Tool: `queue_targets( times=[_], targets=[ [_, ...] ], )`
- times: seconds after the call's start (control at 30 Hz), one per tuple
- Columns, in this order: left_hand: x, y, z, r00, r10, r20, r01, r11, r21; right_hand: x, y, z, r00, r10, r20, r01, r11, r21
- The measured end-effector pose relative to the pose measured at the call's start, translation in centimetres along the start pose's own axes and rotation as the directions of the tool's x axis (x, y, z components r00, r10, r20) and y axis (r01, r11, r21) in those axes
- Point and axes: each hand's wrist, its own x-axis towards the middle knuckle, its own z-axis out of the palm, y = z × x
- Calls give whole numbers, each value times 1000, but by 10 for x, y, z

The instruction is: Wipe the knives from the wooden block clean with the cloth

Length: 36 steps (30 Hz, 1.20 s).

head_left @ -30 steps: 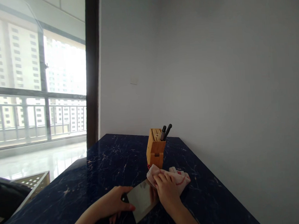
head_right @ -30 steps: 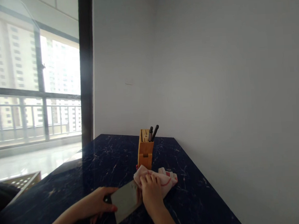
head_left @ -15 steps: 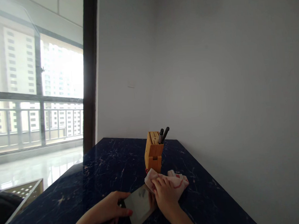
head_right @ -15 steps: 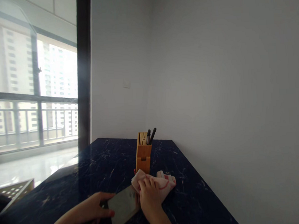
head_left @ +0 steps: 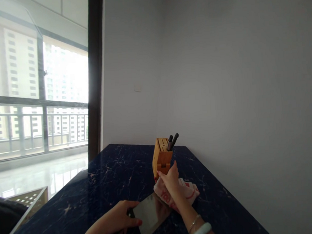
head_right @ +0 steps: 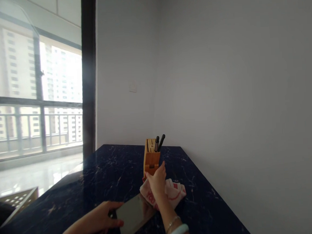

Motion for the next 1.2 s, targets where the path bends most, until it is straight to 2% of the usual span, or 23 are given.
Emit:
queue_targets(
  times=[0.13, 0.27, 0.5, 0.63, 0.67, 0.73, 0.8, 0.9, 1.03, 1.2],
  targets=[
    [1, -2, 1, 1000, 3, 2, -3, 1000, 11, 1, -7, 26, 994, 31, -105, -19, 994, 108],
    [2, -1, 1, 998, 53, -15, -53, 998, 21, -5, -9, 32, 990, 46, -131, -34, 995, 92],
    [6, -2, -3, 999, 45, 20, -45, 999, 30, 2, -6, 27, 992, 25, -123, -14, 996, 84],
    [8, 2, -7, 999, -4, 40, 1, 998, 58, -10, -9, 1, 986, -103, -132, 105, 994, 7],
    [9, 4, -8, 999, 12, 31, -14, 997, 76, -17, -10, -9, 983, -155, -103, 151, 987, -46],
    [9, 8, -10, 998, 64, -6, -63, 988, 139, -34, -11, -28, 972, -229, 54, 235, 954, -186],
    [10, 11, -11, 993, 98, -60, -81, 968, 236, -48, -9, -42, 954, -213, 213, 274, 907, -320],
    [10, 11, -10, 983, 92, -159, -23, 921, 389, -58, -4, -48, 930, -138, 340, 283, 859, -427],
    [9, 4, -7, 979, 66, -195, 32, 887, 460, -62, -2, -43, 894, -155, 421, 333, 857, -392],
    [7, -2, -6, 973, 83, -216, 26, 887, 461, -83, -25, -40, 810, -316, 494, 439, 885, -153]
  ],
)
